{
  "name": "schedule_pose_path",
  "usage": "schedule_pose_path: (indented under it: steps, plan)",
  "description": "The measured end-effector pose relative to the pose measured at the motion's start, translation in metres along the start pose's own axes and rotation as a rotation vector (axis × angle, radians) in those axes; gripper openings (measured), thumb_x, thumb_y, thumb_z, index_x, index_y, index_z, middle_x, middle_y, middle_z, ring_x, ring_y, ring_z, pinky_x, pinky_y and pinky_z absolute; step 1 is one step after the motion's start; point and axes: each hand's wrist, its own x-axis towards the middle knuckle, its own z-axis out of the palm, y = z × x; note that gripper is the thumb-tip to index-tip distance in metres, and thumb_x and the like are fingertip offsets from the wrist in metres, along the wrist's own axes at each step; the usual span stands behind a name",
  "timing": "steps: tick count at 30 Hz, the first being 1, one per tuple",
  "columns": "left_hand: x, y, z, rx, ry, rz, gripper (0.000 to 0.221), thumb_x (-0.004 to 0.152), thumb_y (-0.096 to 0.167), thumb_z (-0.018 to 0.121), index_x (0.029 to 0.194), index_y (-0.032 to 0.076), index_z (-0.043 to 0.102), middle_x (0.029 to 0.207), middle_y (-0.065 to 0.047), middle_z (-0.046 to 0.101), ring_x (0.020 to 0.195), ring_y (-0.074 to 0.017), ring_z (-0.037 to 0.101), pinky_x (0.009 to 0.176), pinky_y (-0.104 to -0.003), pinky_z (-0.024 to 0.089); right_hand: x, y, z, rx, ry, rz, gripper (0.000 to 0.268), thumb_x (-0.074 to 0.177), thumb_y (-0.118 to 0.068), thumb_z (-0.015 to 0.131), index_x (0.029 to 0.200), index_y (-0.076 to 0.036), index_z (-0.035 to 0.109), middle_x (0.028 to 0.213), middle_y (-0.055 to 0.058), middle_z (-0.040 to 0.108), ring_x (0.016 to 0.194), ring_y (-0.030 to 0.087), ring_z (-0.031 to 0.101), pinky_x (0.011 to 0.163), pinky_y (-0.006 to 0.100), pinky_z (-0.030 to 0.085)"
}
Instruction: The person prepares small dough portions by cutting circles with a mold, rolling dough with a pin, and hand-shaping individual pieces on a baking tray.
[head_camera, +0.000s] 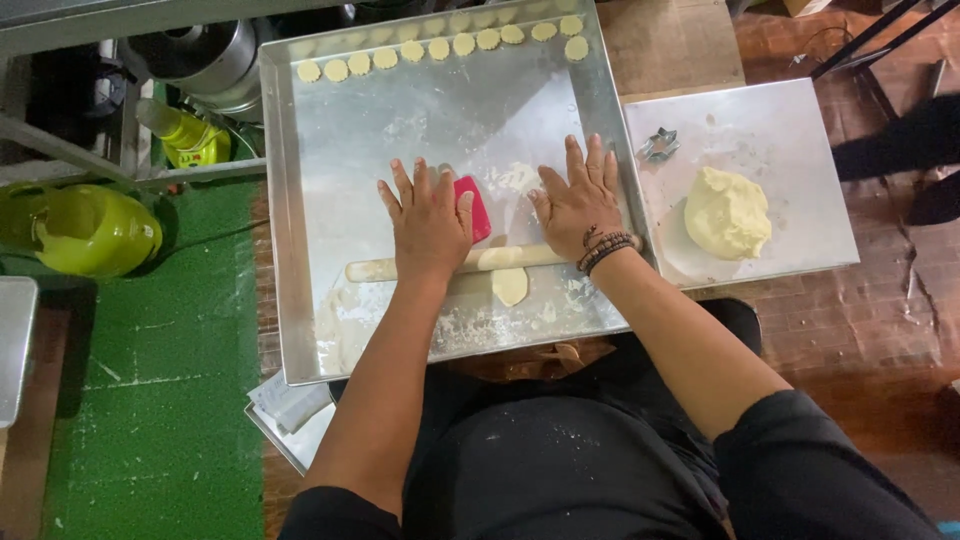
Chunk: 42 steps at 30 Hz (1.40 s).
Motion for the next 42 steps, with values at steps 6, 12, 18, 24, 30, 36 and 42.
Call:
schedule_pose_path:
  steps: [6,12,18,24,30,36,42]
  plan:
    - [-0.012,-0.002,0.003,0.03,-0.047,0.032,0.055,0.109,0.05,0.031,0.141,0.017,0.059,0.154,-0.023,0.048,0.154,-0.0453,0.026,0.122,-0.067,0.01,-0.021,-0.005,-0.01,0.007,-0.037,0.008,0.06,0.105,-0.061,0.031,0.149,-0.027,0.055,0.171,0.013,0.022,0.158,0.038,0.006,0.128,0.051,0.0]
    - [-0.03,-0.004,0.003,0.061,-0.094,0.063,0.054,0.108,0.051,0.032,0.146,0.02,0.057,0.157,-0.023,0.045,0.154,-0.0469,0.025,0.123,-0.067,0.01,-0.034,-0.007,-0.005,-0.007,-0.098,0.02,0.063,0.102,-0.061,0.03,0.153,-0.029,0.05,0.171,0.014,0.021,0.157,0.04,0.007,0.126,0.053,0.002]
    - [-0.043,0.001,-0.002,0.079,-0.057,0.072,0.052,0.108,0.052,0.037,0.144,0.022,0.058,0.156,-0.022,0.047,0.153,-0.0465,0.029,0.123,-0.066,0.012,-0.051,-0.012,-0.015,0.0,-0.193,0.023,0.066,0.1,-0.061,0.028,0.155,-0.028,0.045,0.171,0.016,0.018,0.157,0.043,0.005,0.125,0.056,0.003]
    - [-0.054,-0.003,0.003,0.116,-0.064,0.09,0.055,0.107,0.054,0.038,0.147,0.022,0.056,0.156,-0.024,0.047,0.151,-0.0487,0.031,0.122,-0.069,0.013,-0.06,-0.014,-0.016,-0.043,-0.218,0.014,0.066,0.101,-0.061,0.027,0.157,-0.029,0.04,0.171,0.016,0.017,0.157,0.044,0.004,0.125,0.059,0.004]
    - [-0.064,-0.007,0.01,0.094,-0.092,0.106,0.056,0.106,0.054,0.041,0.148,0.021,0.056,0.156,-0.025,0.046,0.151,-0.0496,0.03,0.121,-0.071,0.01,-0.072,-0.017,-0.021,-0.004,-0.235,-0.01,0.069,0.102,-0.062,0.023,0.157,-0.025,0.039,0.17,0.018,0.017,0.156,0.046,0.005,0.124,0.06,0.005]
    - [-0.073,0.001,-0.002,0.056,-0.172,0.05,0.061,0.104,0.055,0.041,0.151,0.018,0.053,0.159,-0.027,0.041,0.153,-0.0502,0.023,0.12,-0.073,0.004,-0.079,-0.015,-0.018,-0.046,-0.238,-0.038,0.067,0.103,-0.059,0.024,0.158,-0.024,0.038,0.17,0.018,0.017,0.156,0.047,0.005,0.124,0.061,0.004]
    - [-0.081,0.004,-0.008,0.039,-0.184,0.037,0.057,0.104,0.051,0.042,0.15,0.02,0.053,0.157,-0.028,0.042,0.152,-0.0501,0.027,0.12,-0.072,0.008,-0.087,-0.014,-0.02,-0.054,-0.269,-0.053,0.064,0.103,-0.059,0.024,0.158,-0.028,0.037,0.17,0.017,0.018,0.156,0.046,0.005,0.124,0.061,0.006]
